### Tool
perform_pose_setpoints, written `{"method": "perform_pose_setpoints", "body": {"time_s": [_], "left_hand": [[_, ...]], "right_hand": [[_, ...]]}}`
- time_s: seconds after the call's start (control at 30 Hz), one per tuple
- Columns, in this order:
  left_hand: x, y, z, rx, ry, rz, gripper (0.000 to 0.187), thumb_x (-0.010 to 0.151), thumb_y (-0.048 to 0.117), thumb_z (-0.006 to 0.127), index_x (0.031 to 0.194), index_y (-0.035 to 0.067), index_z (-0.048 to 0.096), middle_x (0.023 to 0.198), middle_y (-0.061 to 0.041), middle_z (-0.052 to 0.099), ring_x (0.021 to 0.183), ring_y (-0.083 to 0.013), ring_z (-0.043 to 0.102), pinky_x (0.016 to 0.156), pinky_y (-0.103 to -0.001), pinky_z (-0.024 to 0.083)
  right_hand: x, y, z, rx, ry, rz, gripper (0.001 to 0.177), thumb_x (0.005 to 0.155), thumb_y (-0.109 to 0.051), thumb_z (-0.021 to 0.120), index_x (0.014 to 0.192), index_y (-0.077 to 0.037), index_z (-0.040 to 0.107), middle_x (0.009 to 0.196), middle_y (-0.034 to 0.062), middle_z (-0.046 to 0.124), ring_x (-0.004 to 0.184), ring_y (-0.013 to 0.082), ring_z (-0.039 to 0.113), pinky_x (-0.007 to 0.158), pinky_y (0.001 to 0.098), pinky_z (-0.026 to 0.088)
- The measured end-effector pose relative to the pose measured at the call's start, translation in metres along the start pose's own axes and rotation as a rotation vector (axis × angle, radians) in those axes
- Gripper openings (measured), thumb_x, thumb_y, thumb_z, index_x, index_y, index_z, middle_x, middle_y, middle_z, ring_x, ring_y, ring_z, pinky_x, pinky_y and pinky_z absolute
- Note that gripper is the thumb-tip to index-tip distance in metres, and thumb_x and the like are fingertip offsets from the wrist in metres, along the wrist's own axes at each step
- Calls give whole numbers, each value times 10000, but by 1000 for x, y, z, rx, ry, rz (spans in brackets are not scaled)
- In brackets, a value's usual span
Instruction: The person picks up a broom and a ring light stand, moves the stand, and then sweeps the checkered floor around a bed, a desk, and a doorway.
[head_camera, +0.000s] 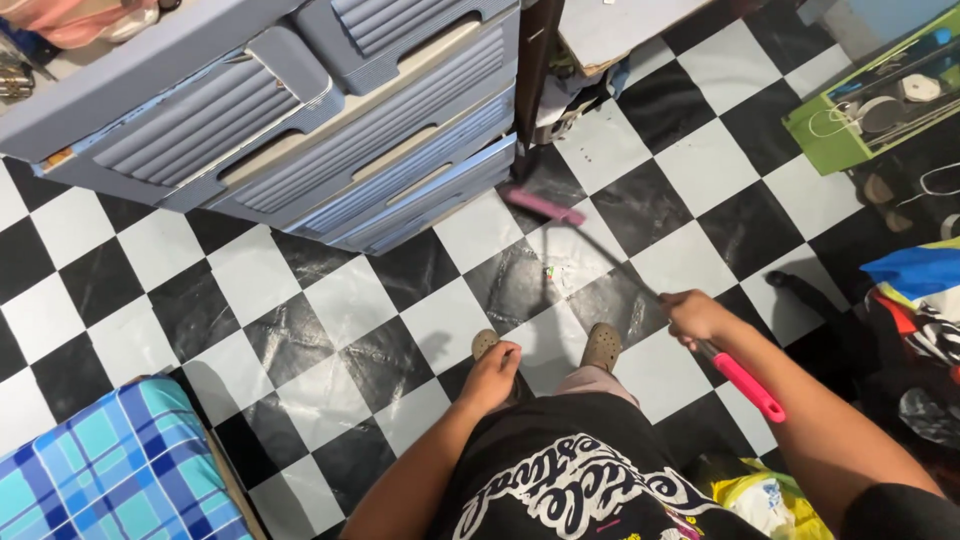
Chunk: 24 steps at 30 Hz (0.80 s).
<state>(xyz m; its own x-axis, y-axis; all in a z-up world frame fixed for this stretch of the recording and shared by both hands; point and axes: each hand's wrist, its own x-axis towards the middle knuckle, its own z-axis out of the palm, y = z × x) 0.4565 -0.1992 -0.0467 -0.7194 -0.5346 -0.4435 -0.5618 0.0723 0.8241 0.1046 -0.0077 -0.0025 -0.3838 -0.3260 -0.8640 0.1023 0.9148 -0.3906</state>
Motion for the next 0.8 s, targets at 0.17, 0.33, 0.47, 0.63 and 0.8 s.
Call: {"method": "perform_pose_setpoints", "body": {"time_s": [0.17, 0.33, 0.47, 0.63, 0.8], "left_hand": [[4, 13, -7, -7, -23, -38, 287, 1004, 351, 588, 1168, 127, 657, 1155, -93, 715, 1067, -270, 691, 935, -367, 523], [9, 10, -16, 41, -50, -54, 302, 1001, 374, 589, 1175, 136, 655, 1131, -81, 721, 1025, -262, 702, 921, -368, 533], [13, -19, -18, 55, -28, 75, 292, 1006, 349, 603, 1165, 113, 668, 1160, -95, 710, 996, -253, 700, 882, -369, 545], [15, -25, -24, 71, -118, 24, 285, 1000, 350, 602, 1155, 124, 676, 1111, -85, 733, 878, -234, 736, 833, -349, 563], [13, -18, -25, 106, -182, 112, 272, 995, 329, 612, 1146, 111, 670, 1105, -94, 718, 872, -254, 725, 811, -362, 564]], "right_hand": [[66, 6, 25, -301, 45, -278, 325, 937, -202, 544, 1184, -34, 673, 561, 128, 616, 434, 236, 538, 450, 389, 468], [216, 113, 131, -1134, 2, -1137, 206, 639, -294, 768, 670, -98, 709, 652, 162, 669, 586, 352, 642, 571, 466, 561], [37, 36, 155, -387, -78, -302, 248, 833, -80, 564, 1057, -19, 650, 703, 118, 559, 575, 201, 473, 524, 336, 417], [-61, 37, 107, 273, 1, 65, 476, 942, -137, 529, 1403, -125, 648, 614, 89, 566, 409, 149, 439, 383, 334, 426], [-38, 102, 63, 224, 198, 57, 332, 915, -57, 498, 1148, 56, 707, 635, 172, 686, 395, 204, 553, 392, 389, 471]]}}
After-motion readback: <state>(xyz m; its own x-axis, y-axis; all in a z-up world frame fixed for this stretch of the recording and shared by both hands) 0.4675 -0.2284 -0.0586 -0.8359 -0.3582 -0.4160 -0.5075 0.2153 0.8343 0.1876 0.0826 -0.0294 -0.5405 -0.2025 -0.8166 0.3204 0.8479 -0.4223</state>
